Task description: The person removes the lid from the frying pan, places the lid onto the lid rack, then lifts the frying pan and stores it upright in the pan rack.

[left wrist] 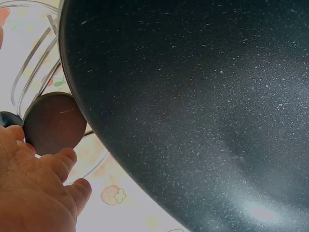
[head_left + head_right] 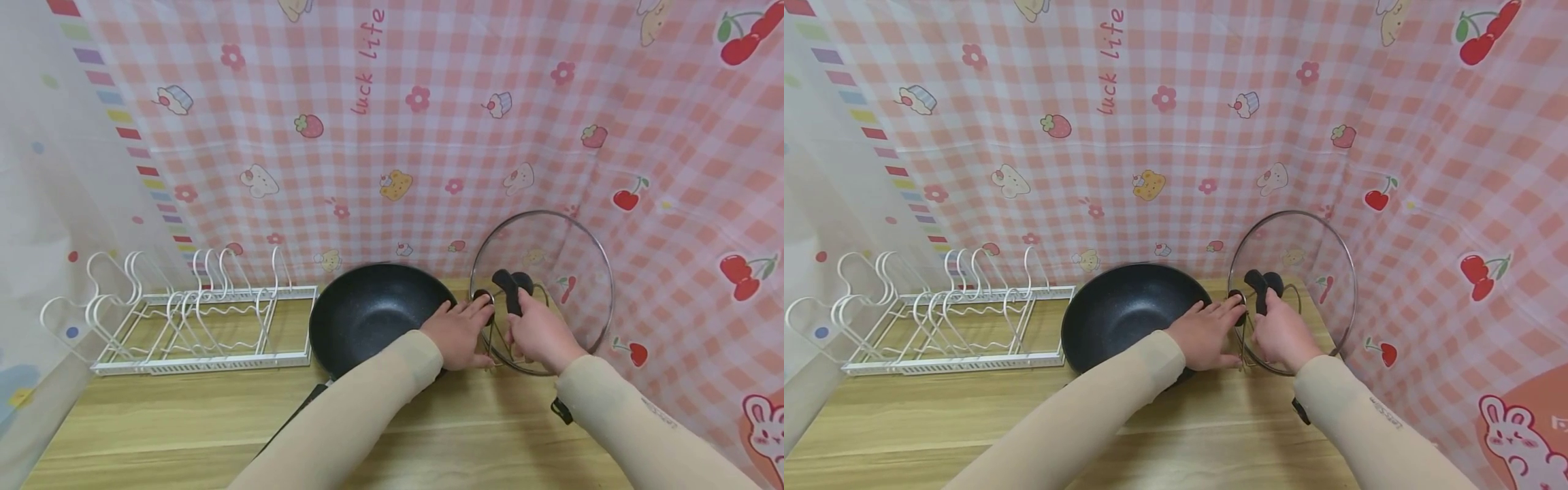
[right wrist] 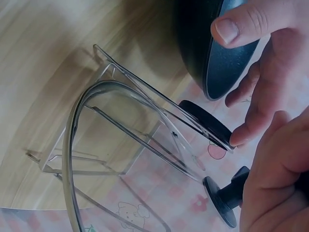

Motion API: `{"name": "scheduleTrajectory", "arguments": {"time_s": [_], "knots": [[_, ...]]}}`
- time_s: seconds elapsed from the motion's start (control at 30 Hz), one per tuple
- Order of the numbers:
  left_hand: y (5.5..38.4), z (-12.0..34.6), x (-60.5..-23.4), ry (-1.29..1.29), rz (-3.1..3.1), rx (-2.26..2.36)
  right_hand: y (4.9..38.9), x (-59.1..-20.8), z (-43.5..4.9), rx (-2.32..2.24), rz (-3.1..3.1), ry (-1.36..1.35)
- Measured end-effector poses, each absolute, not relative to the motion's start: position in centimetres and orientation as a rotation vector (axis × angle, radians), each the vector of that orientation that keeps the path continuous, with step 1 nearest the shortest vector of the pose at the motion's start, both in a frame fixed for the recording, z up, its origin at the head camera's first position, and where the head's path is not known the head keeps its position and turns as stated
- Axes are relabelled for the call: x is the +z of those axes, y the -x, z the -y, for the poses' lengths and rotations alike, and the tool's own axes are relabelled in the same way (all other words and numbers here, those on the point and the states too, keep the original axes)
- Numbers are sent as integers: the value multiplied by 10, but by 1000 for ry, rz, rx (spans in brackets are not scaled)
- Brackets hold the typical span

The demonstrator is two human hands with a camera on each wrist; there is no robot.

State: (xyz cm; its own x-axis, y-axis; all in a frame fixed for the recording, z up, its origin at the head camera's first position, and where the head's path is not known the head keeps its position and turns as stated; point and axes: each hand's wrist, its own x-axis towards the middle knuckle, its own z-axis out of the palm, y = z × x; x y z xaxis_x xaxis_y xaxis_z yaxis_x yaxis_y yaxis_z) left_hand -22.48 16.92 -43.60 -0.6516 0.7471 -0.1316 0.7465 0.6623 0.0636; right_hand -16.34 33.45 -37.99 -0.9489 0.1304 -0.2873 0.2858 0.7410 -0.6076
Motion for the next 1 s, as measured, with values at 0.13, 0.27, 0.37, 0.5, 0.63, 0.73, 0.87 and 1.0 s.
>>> {"name": "scheduleTrajectory", "arguments": {"time_s": [0.13, 0.27, 0.37, 0.5, 0.63, 0.73, 0.87, 1.0], "knots": [[225, -169, -436, -1236, -2728, -12, 169, -380, -333, -1030, -2682, -324], [225, -170, -436, -1238, -2727, -14, 172, -381, -332, -1076, -2656, -335], [225, -170, -436, -1232, -2725, -8, 173, -381, -332, -1077, -2662, -340], [224, -171, -436, -1231, -2723, -13, 172, -380, -331, -1077, -2660, -343], [224, -171, -435, -1235, -2723, -15, 172, -380, -331, -1072, -2660, -344], [224, -170, -434, -1241, -2718, -8, 172, -381, -331, -1080, -2662, -341], [225, -168, -432, -1238, -2705, -15, 173, -384, -330, -1115, -2644, -344], [225, -167, -431, -1238, -2700, -15, 173, -387, -330, -1140, -2632, -349]]}}
